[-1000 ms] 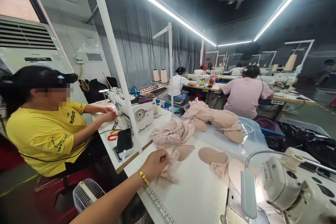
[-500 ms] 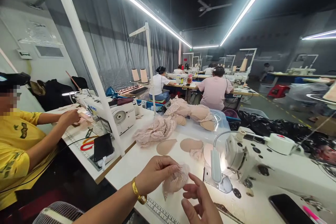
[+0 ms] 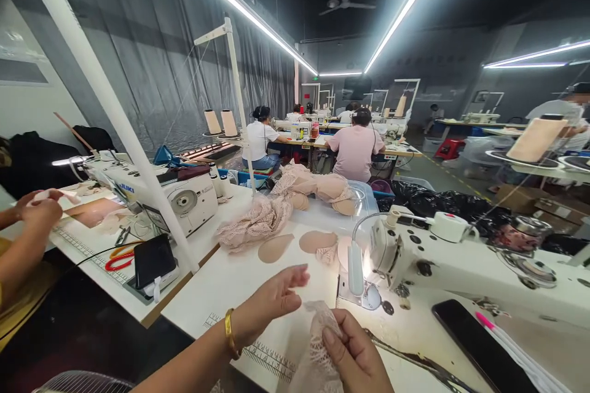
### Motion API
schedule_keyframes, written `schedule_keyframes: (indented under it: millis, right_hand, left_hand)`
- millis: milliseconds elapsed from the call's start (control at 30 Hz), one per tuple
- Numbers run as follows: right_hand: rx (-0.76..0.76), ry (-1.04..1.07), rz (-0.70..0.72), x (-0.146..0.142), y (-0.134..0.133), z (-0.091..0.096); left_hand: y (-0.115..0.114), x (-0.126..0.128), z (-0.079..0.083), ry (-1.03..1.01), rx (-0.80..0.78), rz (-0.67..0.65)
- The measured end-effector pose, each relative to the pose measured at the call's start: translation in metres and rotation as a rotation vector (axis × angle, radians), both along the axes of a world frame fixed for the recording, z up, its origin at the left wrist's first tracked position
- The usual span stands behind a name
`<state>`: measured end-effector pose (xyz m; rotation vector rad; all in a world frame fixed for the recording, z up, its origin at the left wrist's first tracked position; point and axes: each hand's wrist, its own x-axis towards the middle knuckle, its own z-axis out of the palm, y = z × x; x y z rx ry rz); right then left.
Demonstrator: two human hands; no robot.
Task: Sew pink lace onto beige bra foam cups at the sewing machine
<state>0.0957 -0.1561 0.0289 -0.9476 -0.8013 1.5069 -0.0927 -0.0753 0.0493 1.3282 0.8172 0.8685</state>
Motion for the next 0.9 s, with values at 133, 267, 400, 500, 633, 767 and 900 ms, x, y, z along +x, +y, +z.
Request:
schedule_keyframes:
  millis: [133, 267, 400, 500, 633, 767, 900]
  right_hand:
    - [-0.005, -0.001, 0.007, 0.011, 0.002, -0.003]
    - [-0.046, -0.039, -0.044, 0.017, 0.005, -0.006]
    - [-0.018, -0.171, -0.075, 0.019, 0.007, -0.007]
    - [0.000, -0.194, -0.095, 0.023, 0.008, -0.011]
    - [0.051, -0.389, -0.199, 0.030, 0.009, -0.016]
    - [0.146, -0.564, -0.255, 0.031, 0.010, -0.017]
    - [0.074, -0.328, -0.203, 0.031, 0.017, -0.027]
  left_hand:
    - [0.003, 0.009, -0.022, -0.110, -0.304, -0.236]
    - [-0.001, 0.015, -0.020, 0.053, -0.058, -0.074]
    - [-0.004, 0.015, -0.013, 0.234, 0.194, -0.127]
    - [-0.004, 0.017, -0.014, 0.307, 0.160, -0.159]
    - [-0.003, 0.021, -0.013, 0.034, -0.045, -0.097]
    - [-0.007, 0.023, -0.014, -0.222, -0.152, -0.038]
    - [0.002, 0.020, -0.017, 0.068, -0.089, -0.021]
